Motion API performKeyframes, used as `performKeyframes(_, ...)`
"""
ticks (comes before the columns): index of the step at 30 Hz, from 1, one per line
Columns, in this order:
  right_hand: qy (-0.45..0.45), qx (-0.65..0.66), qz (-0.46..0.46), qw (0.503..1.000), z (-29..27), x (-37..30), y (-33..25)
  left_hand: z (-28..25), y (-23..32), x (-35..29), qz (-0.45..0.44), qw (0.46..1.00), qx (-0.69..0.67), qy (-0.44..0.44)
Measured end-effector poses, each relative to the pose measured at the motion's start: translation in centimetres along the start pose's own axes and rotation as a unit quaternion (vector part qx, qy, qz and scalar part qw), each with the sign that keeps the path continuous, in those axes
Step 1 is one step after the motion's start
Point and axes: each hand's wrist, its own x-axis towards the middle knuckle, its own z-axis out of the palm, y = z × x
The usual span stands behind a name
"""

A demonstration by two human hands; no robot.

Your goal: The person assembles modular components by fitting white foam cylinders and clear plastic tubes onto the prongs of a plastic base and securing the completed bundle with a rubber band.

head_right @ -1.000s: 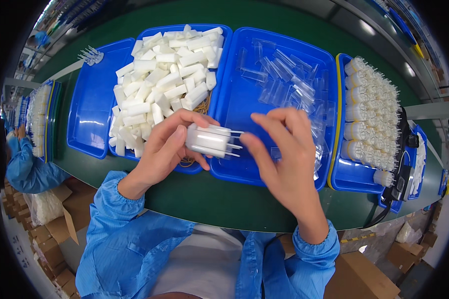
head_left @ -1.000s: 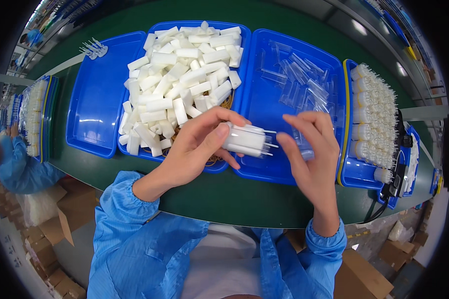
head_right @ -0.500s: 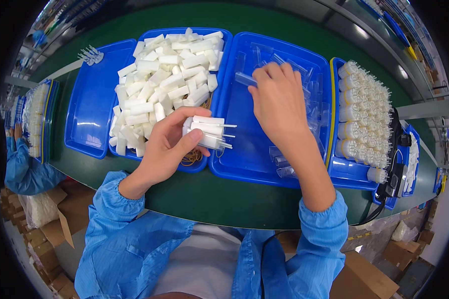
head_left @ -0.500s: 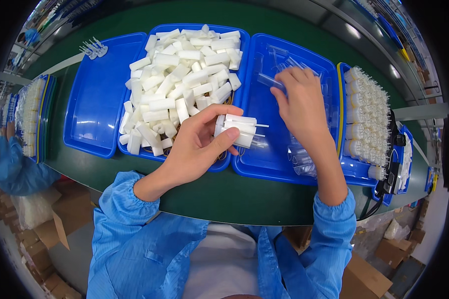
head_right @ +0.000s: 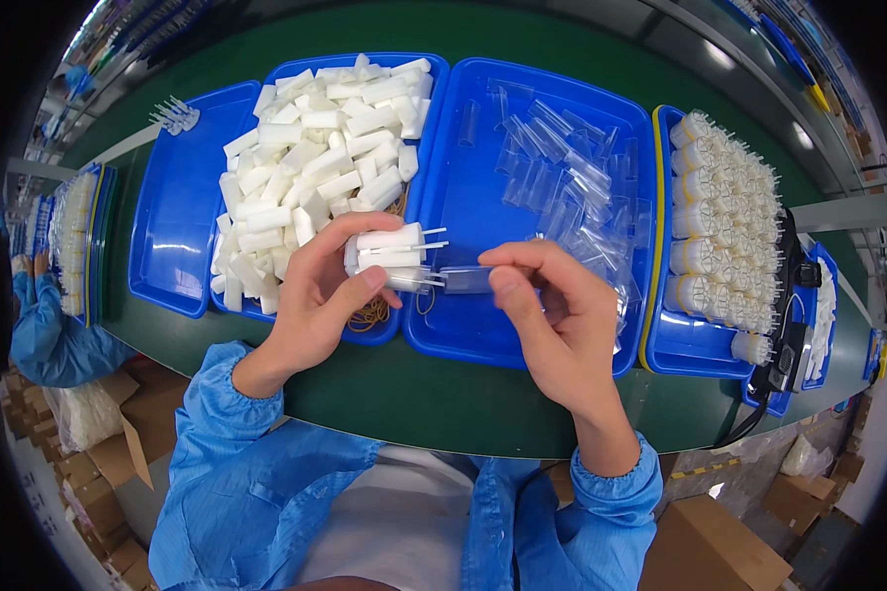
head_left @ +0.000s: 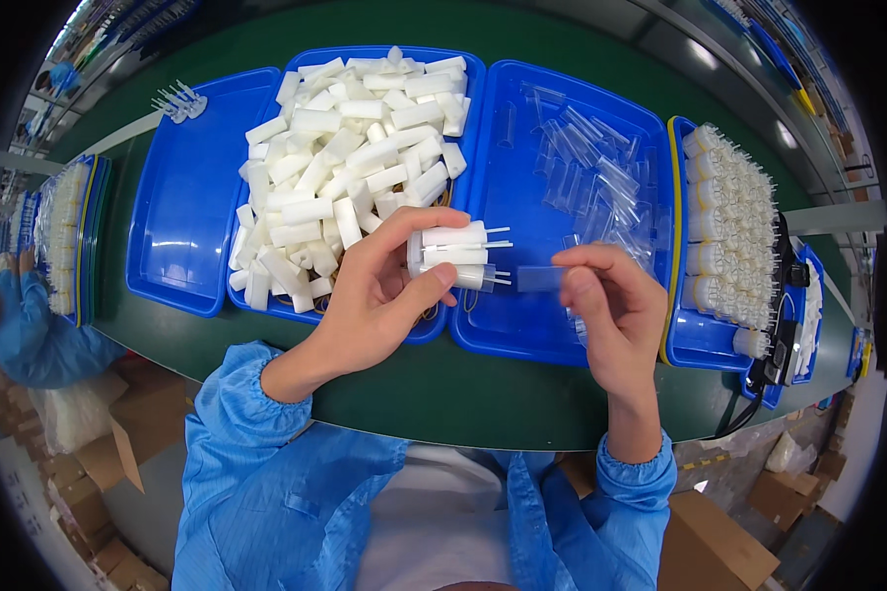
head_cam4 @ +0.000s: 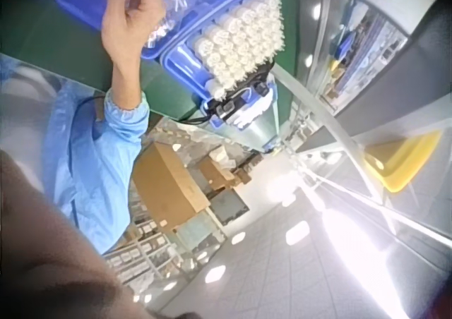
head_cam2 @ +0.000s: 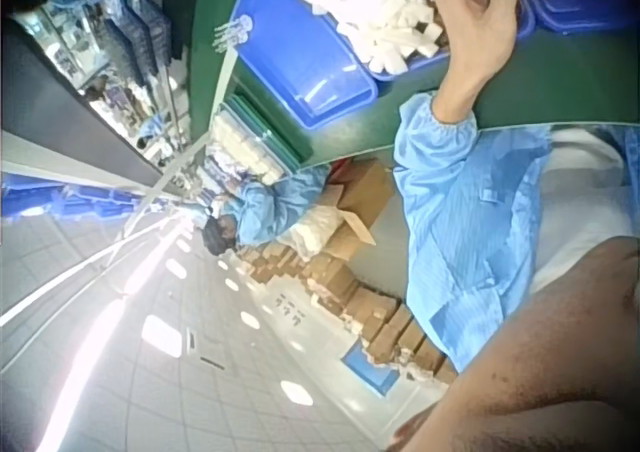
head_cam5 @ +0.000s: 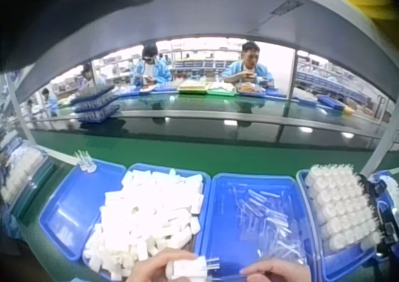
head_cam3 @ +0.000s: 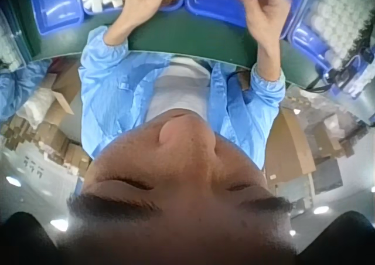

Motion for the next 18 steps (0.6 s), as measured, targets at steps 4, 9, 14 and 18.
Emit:
performKeyframes(4,-0.052,0.048,-0.019,0.997,0.03,0.18,0.37,0.32,0.05,-0.05,0.002,1.0,0.007,0.004)
performKeyframes(9,0.006,0.033,0.012,0.999,0.22,-0.11,0.44,0.28,0.0,-0.06,0.04,0.996,0.073,0.001)
performKeyframes(14,0.048,0.03,0.038,0.998,0.48,-0.15,0.6,0.07,-0.18,0.18,0.068,0.991,0.109,-0.024)
performKeyframes(18,0.042,0.001,0.017,0.999,0.78,-0.27,0.95,0.33,-0.42,0.17,0.106,0.986,0.123,-0.041)
